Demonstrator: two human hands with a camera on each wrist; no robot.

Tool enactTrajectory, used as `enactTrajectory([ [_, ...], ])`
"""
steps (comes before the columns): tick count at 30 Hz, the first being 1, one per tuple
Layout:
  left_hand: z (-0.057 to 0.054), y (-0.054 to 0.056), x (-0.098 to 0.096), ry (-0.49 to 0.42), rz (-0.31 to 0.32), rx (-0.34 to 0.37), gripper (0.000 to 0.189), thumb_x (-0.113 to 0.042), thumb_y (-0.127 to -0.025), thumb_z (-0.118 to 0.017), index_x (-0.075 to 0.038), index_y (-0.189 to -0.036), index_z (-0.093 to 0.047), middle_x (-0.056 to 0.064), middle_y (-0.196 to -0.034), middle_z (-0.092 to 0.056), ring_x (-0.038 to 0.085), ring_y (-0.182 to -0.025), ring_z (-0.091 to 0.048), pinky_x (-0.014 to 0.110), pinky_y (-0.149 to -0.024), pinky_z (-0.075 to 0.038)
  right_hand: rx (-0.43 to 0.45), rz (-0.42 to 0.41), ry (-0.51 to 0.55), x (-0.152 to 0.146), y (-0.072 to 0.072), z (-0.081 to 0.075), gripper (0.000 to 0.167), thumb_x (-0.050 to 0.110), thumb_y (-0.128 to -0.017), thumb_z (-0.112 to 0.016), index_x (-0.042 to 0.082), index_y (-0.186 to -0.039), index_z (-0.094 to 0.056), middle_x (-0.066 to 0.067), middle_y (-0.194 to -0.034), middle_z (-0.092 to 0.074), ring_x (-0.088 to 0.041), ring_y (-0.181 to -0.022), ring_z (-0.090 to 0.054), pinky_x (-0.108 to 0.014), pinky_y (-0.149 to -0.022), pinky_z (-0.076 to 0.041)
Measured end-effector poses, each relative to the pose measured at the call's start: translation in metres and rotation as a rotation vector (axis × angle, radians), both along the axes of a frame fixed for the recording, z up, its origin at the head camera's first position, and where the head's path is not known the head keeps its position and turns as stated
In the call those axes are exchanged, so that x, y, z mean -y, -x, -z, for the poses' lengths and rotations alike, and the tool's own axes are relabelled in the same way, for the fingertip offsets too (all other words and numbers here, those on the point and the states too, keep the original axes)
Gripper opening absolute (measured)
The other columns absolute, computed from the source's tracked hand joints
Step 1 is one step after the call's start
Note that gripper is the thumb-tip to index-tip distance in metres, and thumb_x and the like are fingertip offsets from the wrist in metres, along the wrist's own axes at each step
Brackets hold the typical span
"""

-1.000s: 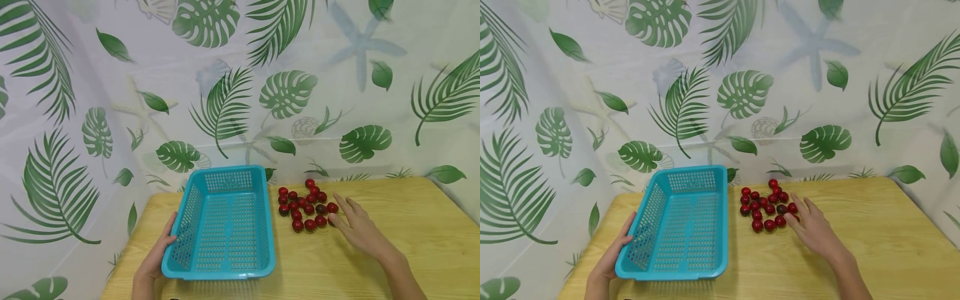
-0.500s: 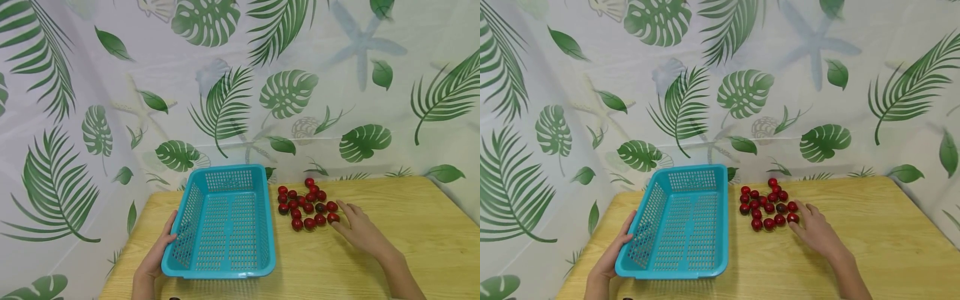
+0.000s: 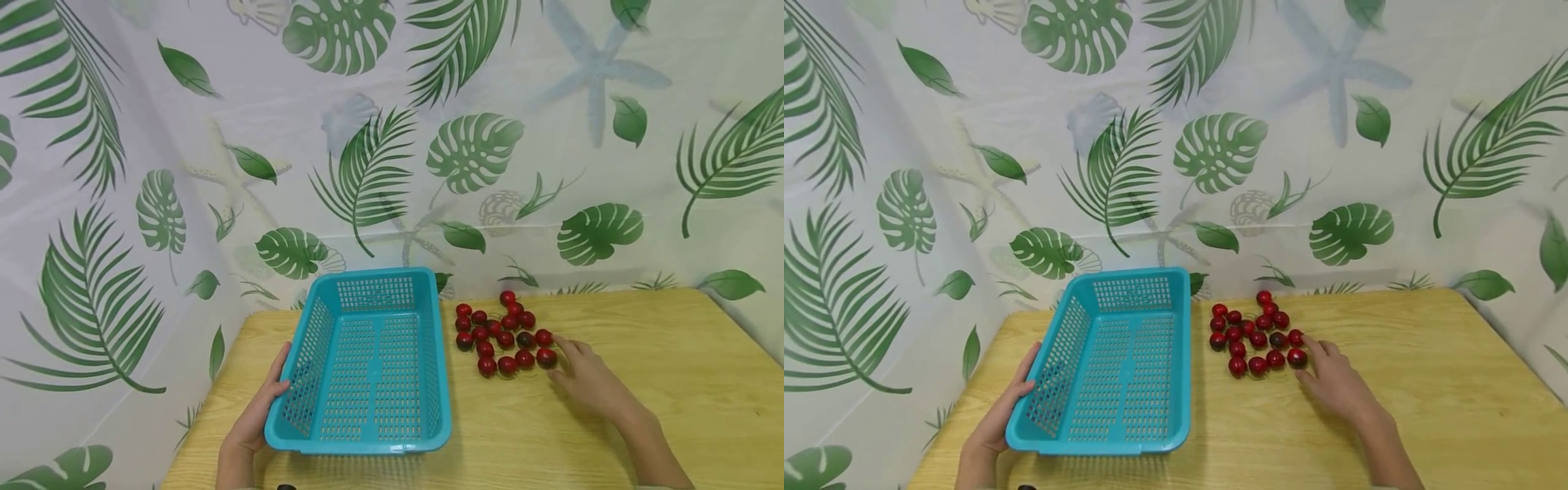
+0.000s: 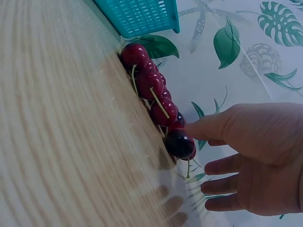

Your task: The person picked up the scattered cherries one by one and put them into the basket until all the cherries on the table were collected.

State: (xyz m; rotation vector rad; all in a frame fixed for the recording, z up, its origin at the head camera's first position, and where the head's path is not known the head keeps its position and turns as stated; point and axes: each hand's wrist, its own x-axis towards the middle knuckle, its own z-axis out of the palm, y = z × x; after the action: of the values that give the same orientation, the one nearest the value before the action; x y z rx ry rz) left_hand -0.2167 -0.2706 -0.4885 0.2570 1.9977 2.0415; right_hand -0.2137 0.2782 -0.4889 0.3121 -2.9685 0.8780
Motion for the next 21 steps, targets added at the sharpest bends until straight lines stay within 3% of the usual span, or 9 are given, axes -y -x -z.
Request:
enactTrajectory([
  [11, 0.001, -0.001, -0.002, -0.014, -0.006, 0.004, 0.068, -0.022, -0.102, -0.031, -0.028, -0.160, 0.004, 0.008, -0.166, 0.013, 0.046, -0.147, -0.003, 0.057, -0.103, -0.030, -0.062, 0.029, -0.087, -0.007, 0.004, 0.012, 0.051, 0.001, -0.093, -0.052, -0.017, -0.139, -0.040, -0.046, -0.135, -0.036, -0.067, -0.116, -0.039, -0.073, -0.092, -0.036],
  [21, 0.001, 0.000, 0.000, -0.017, -0.008, 0.003, 0.069, -0.021, -0.102, -0.032, -0.031, -0.160, 0.003, 0.008, -0.166, 0.013, 0.043, -0.146, -0.005, 0.055, -0.104, -0.030, -0.059, 0.018, -0.159, -0.007, 0.010, 0.021, 0.044, 0.005, -0.096, -0.048, -0.011, -0.138, -0.048, -0.045, -0.136, -0.038, -0.069, -0.114, -0.040, -0.074, -0.084, -0.040],
])
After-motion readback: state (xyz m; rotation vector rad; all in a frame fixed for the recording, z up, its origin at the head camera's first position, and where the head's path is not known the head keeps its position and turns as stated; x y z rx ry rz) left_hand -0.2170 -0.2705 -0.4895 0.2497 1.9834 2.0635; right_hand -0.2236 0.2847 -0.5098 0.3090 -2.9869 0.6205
